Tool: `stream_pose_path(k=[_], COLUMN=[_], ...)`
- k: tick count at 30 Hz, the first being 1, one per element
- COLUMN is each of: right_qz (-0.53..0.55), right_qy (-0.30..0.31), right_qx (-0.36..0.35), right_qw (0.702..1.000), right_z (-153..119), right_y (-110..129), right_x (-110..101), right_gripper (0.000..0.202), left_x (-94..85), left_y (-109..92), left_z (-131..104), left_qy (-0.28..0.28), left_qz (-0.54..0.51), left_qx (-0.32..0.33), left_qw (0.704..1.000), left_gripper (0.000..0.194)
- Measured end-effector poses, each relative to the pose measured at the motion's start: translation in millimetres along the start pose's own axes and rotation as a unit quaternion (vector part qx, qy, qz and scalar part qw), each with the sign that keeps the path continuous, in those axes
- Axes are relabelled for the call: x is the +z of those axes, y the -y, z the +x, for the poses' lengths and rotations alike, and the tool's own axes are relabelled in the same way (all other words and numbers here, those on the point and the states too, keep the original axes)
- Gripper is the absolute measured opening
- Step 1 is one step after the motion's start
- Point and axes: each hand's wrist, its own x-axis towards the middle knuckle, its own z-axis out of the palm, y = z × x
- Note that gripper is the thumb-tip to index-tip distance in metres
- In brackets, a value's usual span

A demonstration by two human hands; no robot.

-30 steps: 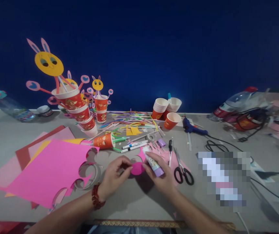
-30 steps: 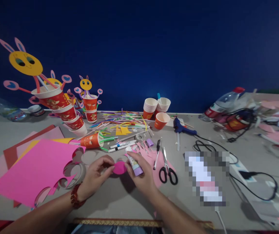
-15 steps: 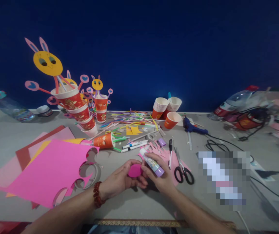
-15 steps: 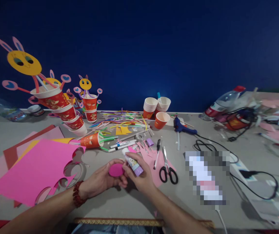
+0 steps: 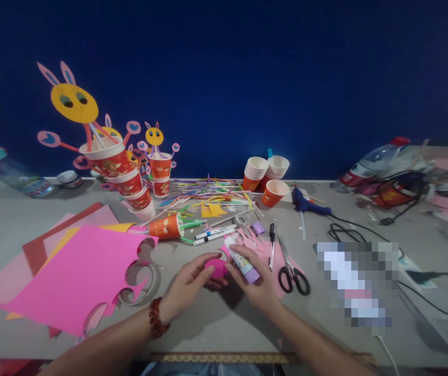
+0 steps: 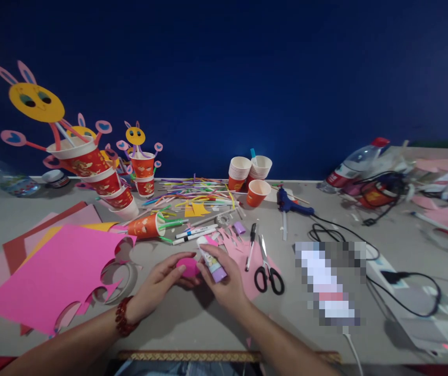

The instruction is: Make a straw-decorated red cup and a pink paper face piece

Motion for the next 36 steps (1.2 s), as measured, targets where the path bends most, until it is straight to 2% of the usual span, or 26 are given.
stream_pose_path(k=[6, 10, 12, 15, 18, 26, 32, 36], right_qz=[-0.028, -0.072, -0.076, -0.06, -0.056, -0.05, -0.045, -0.049], right_qy=[0.015, 0.035, 0.042, 0.043, 0.045, 0.064, 0.049, 0.046], right_qx=[-0.02, -0.1, -0.151, -0.197, -0.209, -0.221, -0.227, -0.22], right_qw=[0.999, 0.992, 0.985, 0.978, 0.975, 0.972, 0.972, 0.973], right_z=[-1.2, 0.2, 2.3, 5.0, 5.7, 5.6, 5.9, 5.1], right_y=[-2.1, 2.4, 6.5, 12.4, 16.4, 16.5, 14.7, 13.5], right_x=[-0.7, -4.6, -6.2, -7.2, -7.5, -8.1, -6.0, -5.0], right_gripper=[0.034, 0.041, 0.048, 0.057, 0.06, 0.059, 0.053, 0.054], left_x=[0.7, -4.1, -8.1, -13.7, -15.9, -13.3, -10.5, -7.3], left_y=[3.0, 8.3, 10.0, 9.6, 5.6, -1.6, -5.1, -3.6], left_z=[-0.1, -3.2, -5.8, -9.1, -10.1, -9.6, -7.6, -9.4], left_qy=[-0.003, -0.016, -0.017, -0.006, 0.022, 0.053, 0.058, 0.051], left_qz=[0.07, 0.179, 0.249, 0.332, 0.368, 0.389, 0.392, 0.384], left_qx=[0.013, 0.084, 0.167, 0.292, 0.345, 0.369, 0.375, 0.346], left_qw=[0.997, 0.98, 0.954, 0.897, 0.863, 0.842, 0.838, 0.854], left_gripper=[0.053, 0.037, 0.032, 0.045, 0.058, 0.063, 0.046, 0.036])
